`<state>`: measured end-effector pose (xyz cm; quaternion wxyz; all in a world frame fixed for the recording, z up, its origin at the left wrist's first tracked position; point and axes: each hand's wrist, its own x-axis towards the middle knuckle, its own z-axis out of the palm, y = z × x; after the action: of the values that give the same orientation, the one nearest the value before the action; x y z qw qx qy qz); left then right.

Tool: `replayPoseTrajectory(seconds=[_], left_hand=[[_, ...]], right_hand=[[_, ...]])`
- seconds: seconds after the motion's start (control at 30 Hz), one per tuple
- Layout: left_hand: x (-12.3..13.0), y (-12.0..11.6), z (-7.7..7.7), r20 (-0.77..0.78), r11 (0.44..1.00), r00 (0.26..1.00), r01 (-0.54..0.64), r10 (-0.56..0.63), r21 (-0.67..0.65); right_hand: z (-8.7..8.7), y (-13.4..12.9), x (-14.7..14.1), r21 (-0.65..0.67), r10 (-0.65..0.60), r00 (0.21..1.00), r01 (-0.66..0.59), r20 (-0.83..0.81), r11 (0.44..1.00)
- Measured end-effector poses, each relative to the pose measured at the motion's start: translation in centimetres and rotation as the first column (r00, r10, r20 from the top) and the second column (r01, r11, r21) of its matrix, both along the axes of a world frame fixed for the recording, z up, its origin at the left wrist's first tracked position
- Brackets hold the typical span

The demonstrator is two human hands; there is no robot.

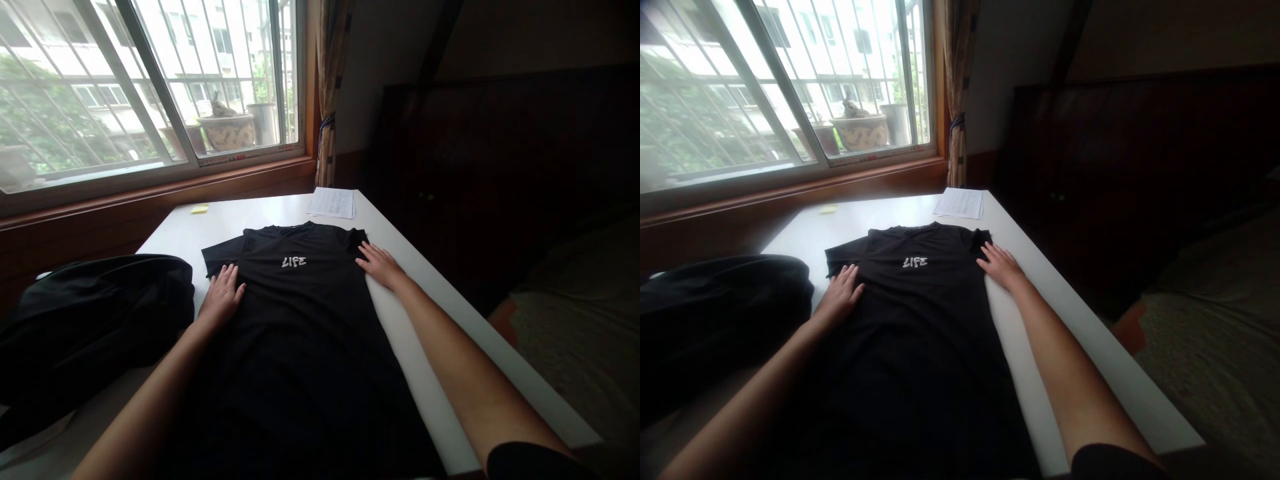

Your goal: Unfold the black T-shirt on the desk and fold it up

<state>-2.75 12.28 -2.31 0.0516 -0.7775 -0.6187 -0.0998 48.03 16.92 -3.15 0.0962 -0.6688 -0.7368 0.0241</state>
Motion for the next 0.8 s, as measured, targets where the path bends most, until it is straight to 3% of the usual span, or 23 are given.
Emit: replayPoseTrajectory(seconds=[0.17,0.43,0.63,0.8], left_hand=[[-3.0,-5.9,-1.0,-0.041,0.999,0.999,-0.001,-0.001,-0.041],[-3.5,-14.1,-1.5,-0.077,0.999,0.997,-0.034,0.032,-0.024],[-3.5,-17.9,-0.9,-0.007,1.0,1.0,-0.02,0.019,-0.005],[-3.3,-18.9,1.5,0.185,1.0,0.983,-0.001,0.002,-0.005]], right_hand=[[-0.5,0.1,0.3,0.063,0.01,1.0,-0.008,-0.029,0.998],[-1.2,-0.1,0.5,0.163,0.071,0.997,-0.063,-0.044,0.985],[-1.3,-1.6,0.4,0.202,0.124,0.992,-0.117,-0.022,0.972],[-1.0,-3.8,0.1,0.248,0.181,0.983,-0.178,0.01,0.952]])
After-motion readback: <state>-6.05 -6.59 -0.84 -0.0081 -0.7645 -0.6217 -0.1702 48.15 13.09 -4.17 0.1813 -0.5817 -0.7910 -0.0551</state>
